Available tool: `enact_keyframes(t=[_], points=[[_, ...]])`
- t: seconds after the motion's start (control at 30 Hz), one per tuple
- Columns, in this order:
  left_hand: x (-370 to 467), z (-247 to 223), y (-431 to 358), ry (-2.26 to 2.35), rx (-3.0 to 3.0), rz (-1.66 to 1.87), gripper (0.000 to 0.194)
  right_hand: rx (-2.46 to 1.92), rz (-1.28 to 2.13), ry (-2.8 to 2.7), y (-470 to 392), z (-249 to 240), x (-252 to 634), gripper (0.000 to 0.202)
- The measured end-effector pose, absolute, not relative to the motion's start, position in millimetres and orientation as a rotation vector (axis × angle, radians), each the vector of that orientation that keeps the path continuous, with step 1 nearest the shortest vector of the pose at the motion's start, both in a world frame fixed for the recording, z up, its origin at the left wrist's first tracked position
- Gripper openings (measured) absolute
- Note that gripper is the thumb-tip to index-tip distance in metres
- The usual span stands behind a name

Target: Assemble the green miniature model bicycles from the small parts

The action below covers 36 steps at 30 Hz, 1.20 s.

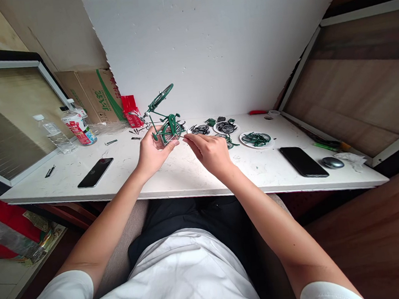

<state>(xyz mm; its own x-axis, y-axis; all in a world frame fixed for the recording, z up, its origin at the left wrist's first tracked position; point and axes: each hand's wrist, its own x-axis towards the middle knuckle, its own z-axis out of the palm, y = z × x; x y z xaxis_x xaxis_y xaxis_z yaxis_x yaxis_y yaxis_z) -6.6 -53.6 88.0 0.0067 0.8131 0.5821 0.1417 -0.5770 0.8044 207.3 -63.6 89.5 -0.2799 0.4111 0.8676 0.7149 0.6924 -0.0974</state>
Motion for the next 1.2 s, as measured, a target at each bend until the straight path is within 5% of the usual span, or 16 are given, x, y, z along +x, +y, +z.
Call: enact_keyframes(t=[0.3, 1.2], points=[[-3, 85, -56, 1.028, 1.810, 1.681, 0.055, -0.887, -0.463, -1.935, -67, 90, 205, 0.042], [5, 67, -44, 1.029, 1.677, 1.564, 0.058, -1.126, 0.052, -1.939, -67, 92, 201, 0.070]])
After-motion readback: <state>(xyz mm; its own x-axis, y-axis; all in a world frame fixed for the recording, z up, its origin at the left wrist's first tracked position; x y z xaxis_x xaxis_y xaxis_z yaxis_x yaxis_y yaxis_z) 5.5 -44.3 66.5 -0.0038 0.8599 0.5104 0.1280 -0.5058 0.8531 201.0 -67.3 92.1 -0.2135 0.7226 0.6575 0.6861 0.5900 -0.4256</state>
